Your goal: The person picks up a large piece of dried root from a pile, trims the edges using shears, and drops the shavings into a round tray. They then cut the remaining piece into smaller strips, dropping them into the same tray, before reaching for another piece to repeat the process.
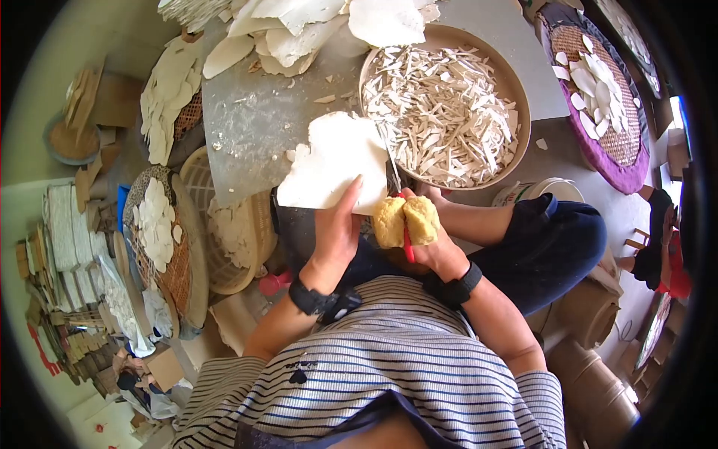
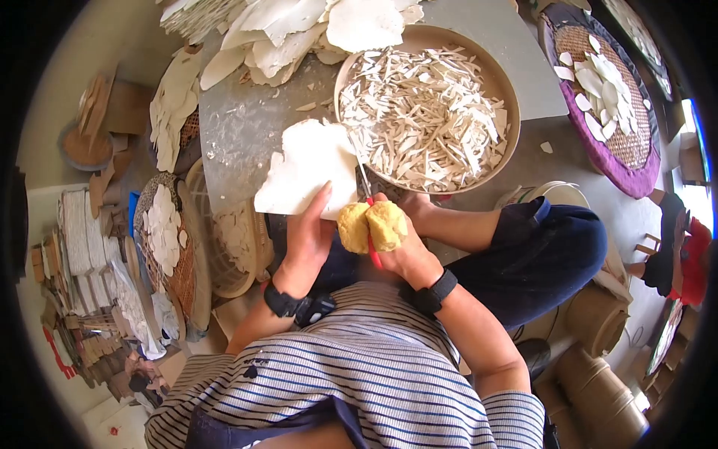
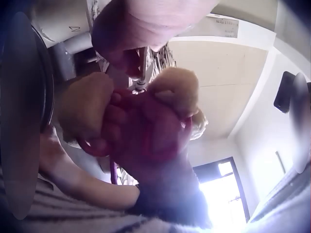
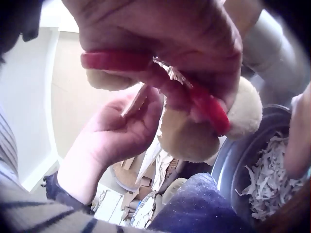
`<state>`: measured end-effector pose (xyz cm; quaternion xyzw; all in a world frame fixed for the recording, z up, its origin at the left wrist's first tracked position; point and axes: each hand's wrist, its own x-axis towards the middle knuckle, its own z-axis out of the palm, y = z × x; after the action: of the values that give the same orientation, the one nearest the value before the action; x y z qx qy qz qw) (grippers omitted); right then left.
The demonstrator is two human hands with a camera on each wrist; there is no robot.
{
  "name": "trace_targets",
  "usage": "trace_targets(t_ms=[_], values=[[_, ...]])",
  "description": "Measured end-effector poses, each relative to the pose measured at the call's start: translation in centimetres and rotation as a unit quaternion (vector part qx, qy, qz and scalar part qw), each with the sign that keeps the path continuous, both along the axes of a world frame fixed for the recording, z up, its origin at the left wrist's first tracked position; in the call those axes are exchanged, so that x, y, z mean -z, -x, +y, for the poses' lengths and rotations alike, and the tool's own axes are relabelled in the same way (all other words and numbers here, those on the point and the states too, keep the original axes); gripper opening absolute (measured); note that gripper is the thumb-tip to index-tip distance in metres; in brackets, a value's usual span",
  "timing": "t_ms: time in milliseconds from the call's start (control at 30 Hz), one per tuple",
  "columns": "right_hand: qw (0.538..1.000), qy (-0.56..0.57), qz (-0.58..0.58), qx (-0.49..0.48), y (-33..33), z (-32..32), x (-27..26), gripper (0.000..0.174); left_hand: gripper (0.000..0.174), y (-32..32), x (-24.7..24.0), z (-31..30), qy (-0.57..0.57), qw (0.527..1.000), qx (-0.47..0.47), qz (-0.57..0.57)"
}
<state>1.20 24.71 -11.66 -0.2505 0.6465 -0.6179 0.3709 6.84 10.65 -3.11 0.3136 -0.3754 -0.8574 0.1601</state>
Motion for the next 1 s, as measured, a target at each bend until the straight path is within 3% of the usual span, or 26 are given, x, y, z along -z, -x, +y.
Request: trace_targets(t_ms=[33, 100, 133, 167, 200, 267, 333, 367, 467, 600, 667, 700, 733, 800, 867, 933, 1000], values=[[0.992, -0.054, 0.106, -0.037, 0.3, 0.1, -1.0, 0.023, 0.040, 0.2, 0.7, -0.3, 0.024, 1.000, 0.002, -0.012], [0.991, 0.060, -0.121, 0.025, -0.1, 0.3, -1.6, 0.017, 0.039, 0.9, 0.3, -0.8, 0.037, 0.999, 0.006, -0.009], [0.949, 0.168, -0.266, 0.020, -0.1, 0.3, -1.6, 0.017, 0.038, 0.9, 0.5, -1.3, 0.056, 0.998, 0.017, -0.015], [0.875, 0.270, -0.402, 0.014, -0.1, 0.2, -1.6, 0.017, 0.037, 0.8, 0.8, -1.8, 0.075, 0.997, 0.029, -0.020], [0.771, 0.365, -0.522, 0.006, 0.0, 0.2, -1.5, 0.017, 0.036, 0.8, 1.0, -2.3, 0.094, 0.994, 0.039, -0.024], [0.941, 0.180, -0.284, 0.031, -0.4, 0.1, 0.0, 0.018, 0.043, 0.6, 1.0, -3.1, 0.118, 0.989, 0.078, -0.035], [0.996, 0.057, -0.052, 0.034, -0.4, 0.0, 1.5, 0.018, 0.043, 0.3, 0.7, -3.5, 0.141, 0.983, 0.114, -0.037], [0.998, 0.038, 0.048, 0.026, -0.2, 0.0, 2.2, 0.018, 0.043, 0.2, 0.5, -3.7, 0.127, 0.984, 0.113, -0.045], [0.996, 0.075, 0.038, 0.034, -0.1, 0.1, 0.5, 0.020, 0.043, 0.1, 0.1, -4.1, 0.102, 0.986, 0.120, -0.055], [0.983, 0.121, -0.134, 0.021, -0.1, 0.2, -0.2, 0.022, 0.042, 0.1, -0.1, -5.5, 0.097, 0.983, 0.148, -0.045], [0.998, 0.046, 0.003, -0.046, 0.5, 0.4, -1.2, 0.024, 0.041, -0.1, -0.2, -5.9, 0.094, 0.981, 0.164, -0.043], [0.976, -0.042, 0.182, -0.107, 1.6, 0.5, -2.7, 0.026, 0.041, -0.3, -0.2, -6.1, 0.095, 0.979, 0.175, -0.044], [0.912, -0.127, 0.353, -0.164, 2.2, 0.8, -3.3, 0.028, 0.040, -0.6, -0.2, -6.3, 0.095, 0.977, 0.185, -0.045], [0.983, -0.018, 0.154, -0.102, 0.9, 0.8, 1.4, 0.029, 0.041, -0.6, -0.5, -6.5, 0.075, 0.979, 0.183, -0.056], [0.998, 0.035, -0.002, -0.054, 0.3, 0.7, 1.9, 0.027, 0.041, -0.6, -0.5, -6.8, 0.060, 0.978, 0.189, -0.064], [0.982, 0.097, -0.158, -0.019, 0.1, 0.4, 0.6, 0.022, 0.042, -0.7, -0.4, -7.4, 0.055, 0.975, 0.204, -0.069], [0.936, 0.162, -0.311, 0.008, 0.3, -0.2, -2.1, 0.016, 0.042, -0.8, -0.5, -7.6, 0.054, 0.975, 0.202, -0.069]])
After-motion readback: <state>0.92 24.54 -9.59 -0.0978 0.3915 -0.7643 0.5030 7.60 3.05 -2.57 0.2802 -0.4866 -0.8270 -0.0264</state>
